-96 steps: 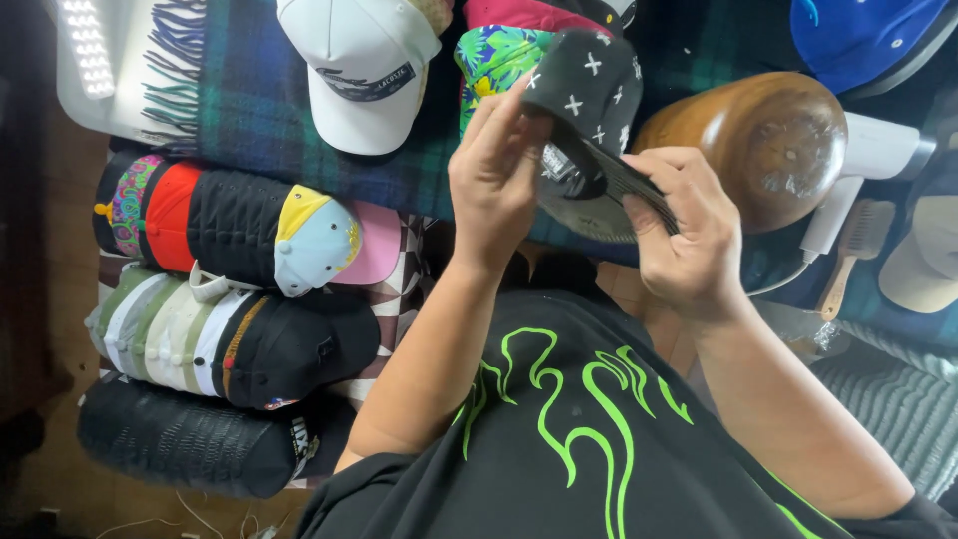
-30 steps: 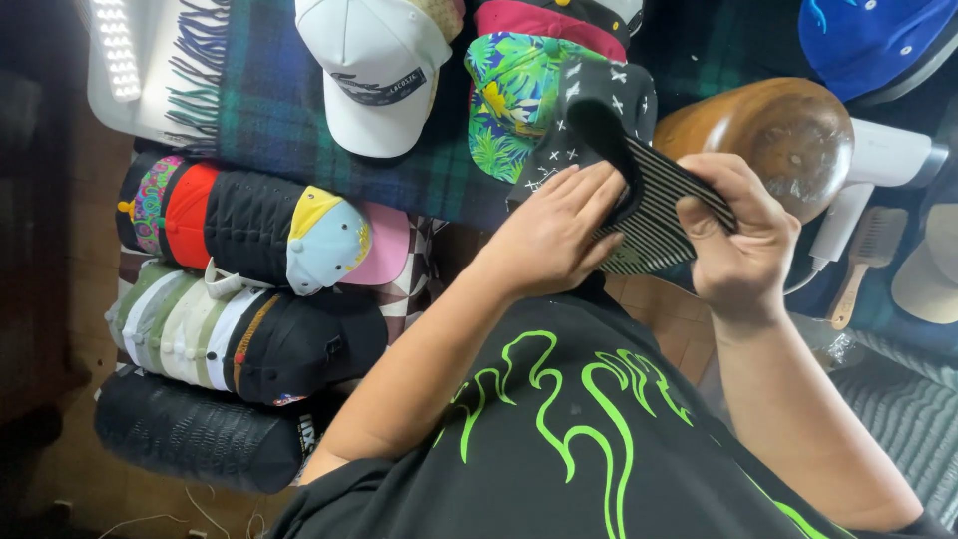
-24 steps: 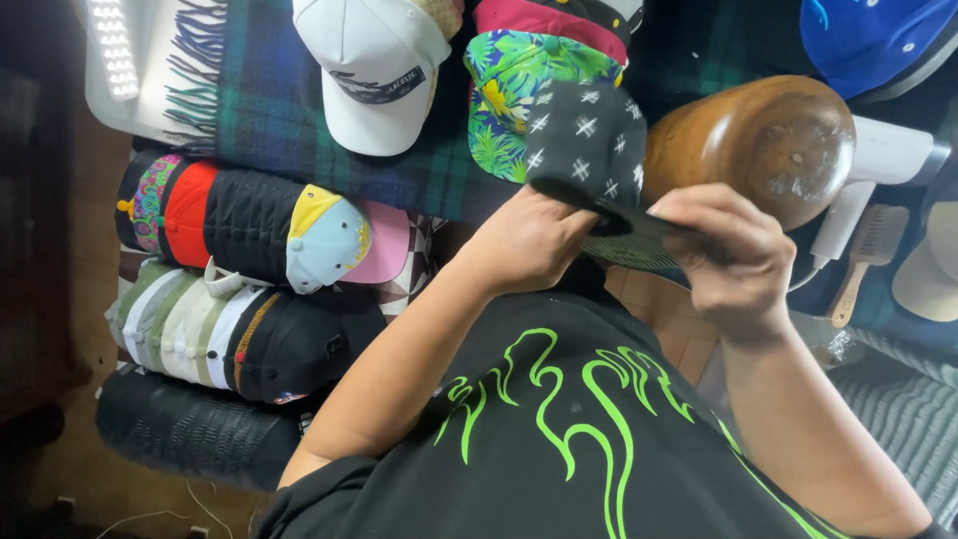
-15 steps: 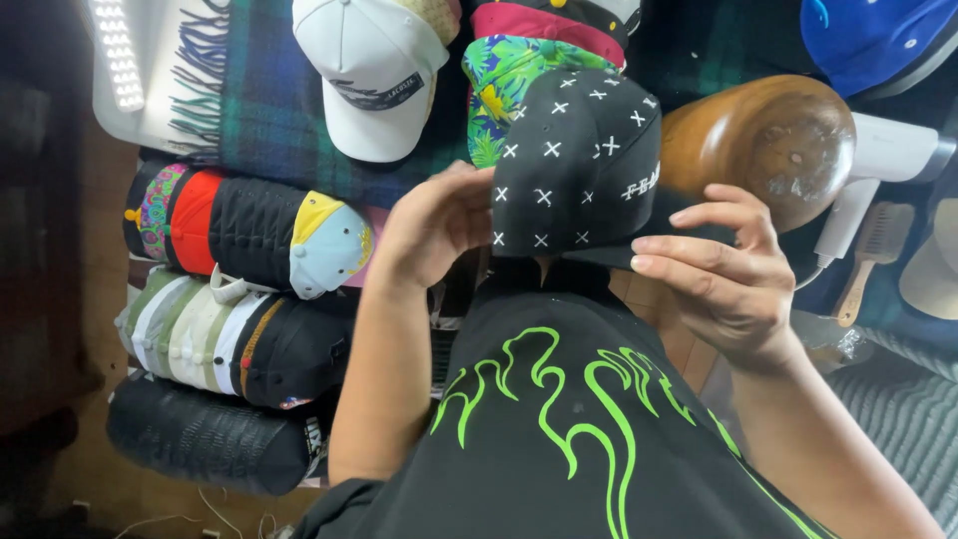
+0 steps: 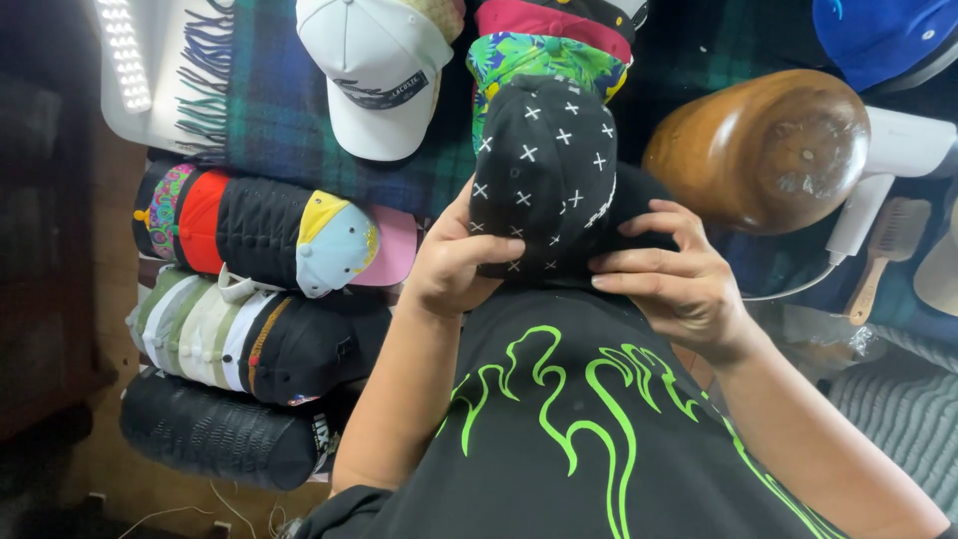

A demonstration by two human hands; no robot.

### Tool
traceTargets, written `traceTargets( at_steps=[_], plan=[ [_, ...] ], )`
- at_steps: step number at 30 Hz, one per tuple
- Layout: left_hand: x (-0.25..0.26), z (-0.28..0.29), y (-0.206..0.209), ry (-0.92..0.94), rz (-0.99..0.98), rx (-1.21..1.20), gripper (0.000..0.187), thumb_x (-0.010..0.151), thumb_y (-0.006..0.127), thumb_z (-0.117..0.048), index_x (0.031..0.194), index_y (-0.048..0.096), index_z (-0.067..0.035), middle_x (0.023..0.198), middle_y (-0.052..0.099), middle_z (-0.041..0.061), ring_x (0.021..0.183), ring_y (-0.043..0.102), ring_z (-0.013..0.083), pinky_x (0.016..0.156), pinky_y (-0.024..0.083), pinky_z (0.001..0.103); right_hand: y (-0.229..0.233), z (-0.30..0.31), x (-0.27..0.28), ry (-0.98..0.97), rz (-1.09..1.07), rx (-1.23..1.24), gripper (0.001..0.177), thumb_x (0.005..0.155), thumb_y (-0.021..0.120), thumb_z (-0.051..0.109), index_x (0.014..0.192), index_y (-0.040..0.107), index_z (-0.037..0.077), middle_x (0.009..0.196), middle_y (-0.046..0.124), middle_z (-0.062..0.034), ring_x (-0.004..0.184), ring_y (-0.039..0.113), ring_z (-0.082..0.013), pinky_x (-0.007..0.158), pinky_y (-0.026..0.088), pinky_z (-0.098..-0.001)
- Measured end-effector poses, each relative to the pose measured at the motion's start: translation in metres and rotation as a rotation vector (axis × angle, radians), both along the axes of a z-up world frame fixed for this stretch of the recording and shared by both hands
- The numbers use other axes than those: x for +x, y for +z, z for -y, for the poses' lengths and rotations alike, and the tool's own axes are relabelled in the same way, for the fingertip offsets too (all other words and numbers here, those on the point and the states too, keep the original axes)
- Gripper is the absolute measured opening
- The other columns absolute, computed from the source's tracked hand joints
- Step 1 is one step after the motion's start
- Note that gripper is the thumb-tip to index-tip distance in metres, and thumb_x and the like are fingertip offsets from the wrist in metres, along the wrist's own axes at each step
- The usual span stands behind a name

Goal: Cleaning and maintaining patterned baseball caps using a brush and a hair dryer.

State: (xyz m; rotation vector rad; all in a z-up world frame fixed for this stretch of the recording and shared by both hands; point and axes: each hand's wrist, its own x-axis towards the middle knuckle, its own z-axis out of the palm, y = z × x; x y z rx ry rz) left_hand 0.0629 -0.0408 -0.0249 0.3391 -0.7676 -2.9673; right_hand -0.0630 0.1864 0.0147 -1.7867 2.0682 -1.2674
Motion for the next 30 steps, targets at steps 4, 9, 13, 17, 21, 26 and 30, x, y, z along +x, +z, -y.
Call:
traceTargets(
  at_steps=[4,9,13,17,21,26,30],
  plan=[
    [-0.006,-0.007,-0.022,0.128,-0.227,0.087,0.072,0.08,0.056,0.028,0.148,0.048,0.006,0.129,0.064,0.035,0.117,0.067,0.0469,0.099,0.054,0.064,-0.024,-0.003,0.002,-0.144,0.348,-0.178,0.027,0.094,0.071,0.021,0.119,0.066,0.012,0.142,0.054,-0.0108,0.133,0.047,-0.0276,0.121,0.032,-0.0457],
    [-0.002,-0.005,-0.028,0.118,-0.213,0.159,0.067,0.079,0.055,0.027,0.143,0.052,0.006,0.122,0.067,0.035,0.111,0.07,0.0478,0.092,0.058,0.061,-0.05,-0.01,0.012,-0.415,1.646,-0.601,0.043,0.101,0.05,0.012,0.136,0.051,-0.012,0.14,0.056,-0.0244,0.131,0.057,-0.0279,0.12,0.041,-0.0396],
    [-0.006,-0.008,-0.043,0.141,-0.089,0.144,0.054,0.076,0.067,0.019,0.128,0.06,0.007,0.105,0.071,0.031,0.095,0.074,0.0422,0.077,0.062,0.053,-0.053,-0.003,0.002,-0.748,2.04,-0.395,0.051,0.092,0.059,0.034,0.13,0.061,-0.001,0.131,0.061,-0.0213,0.111,0.065,-0.033,0.105,0.049,-0.0491],
    [-0.016,0.001,-0.09,0.387,0.336,0.368,0.024,0.097,0.071,-0.014,0.118,0.073,-0.003,0.099,0.079,0.017,0.091,0.078,0.0259,0.08,0.065,0.031,-0.076,-0.007,-0.006,-0.879,1.991,-0.399,0.03,0.086,0.064,0.003,0.115,0.07,0.001,0.105,0.074,-0.0222,0.092,0.077,-0.0315,0.097,0.059,-0.0449],
    [-0.023,-0.016,-0.083,0.394,0.348,0.413,0.032,0.102,0.066,-0.032,0.12,0.074,-0.006,0.112,0.077,0.018,0.105,0.075,0.0294,0.094,0.062,0.042,-0.021,0.026,0.008,-0.864,1.982,-0.439,0.033,0.084,0.064,0.003,0.117,0.07,0.005,0.105,0.075,-0.0224,0.095,0.077,-0.0328,0.095,0.062,-0.0431],
    [-0.032,-0.008,-0.091,0.387,0.347,0.595,0.036,0.104,0.063,-0.028,0.112,0.073,0.006,0.1,0.075,0.028,0.097,0.075,0.0358,0.094,0.061,0.049,-0.073,0.004,0.025,-0.959,2.117,-0.372,0.029,0.083,0.066,0.008,0.111,0.073,0.003,0.108,0.076,-0.0235,0.097,0.077,-0.0363,0.095,0.06,-0.0498],
    [-0.032,-0.007,-0.099,0.352,0.33,0.48,0.037,0.104,0.062,-0.033,0.109,0.075,0.002,0.098,0.077,0.022,0.098,0.076,0.0325,0.096,0.06,0.045,-0.041,0.019,0.017,-0.71,2.093,-0.403,0.039,0.099,0.06,0.029,0.127,0.069,0.003,0.125,0.071,-0.024,0.114,0.072,-0.0364,0.105,0.055,-0.0507]
  ],
)
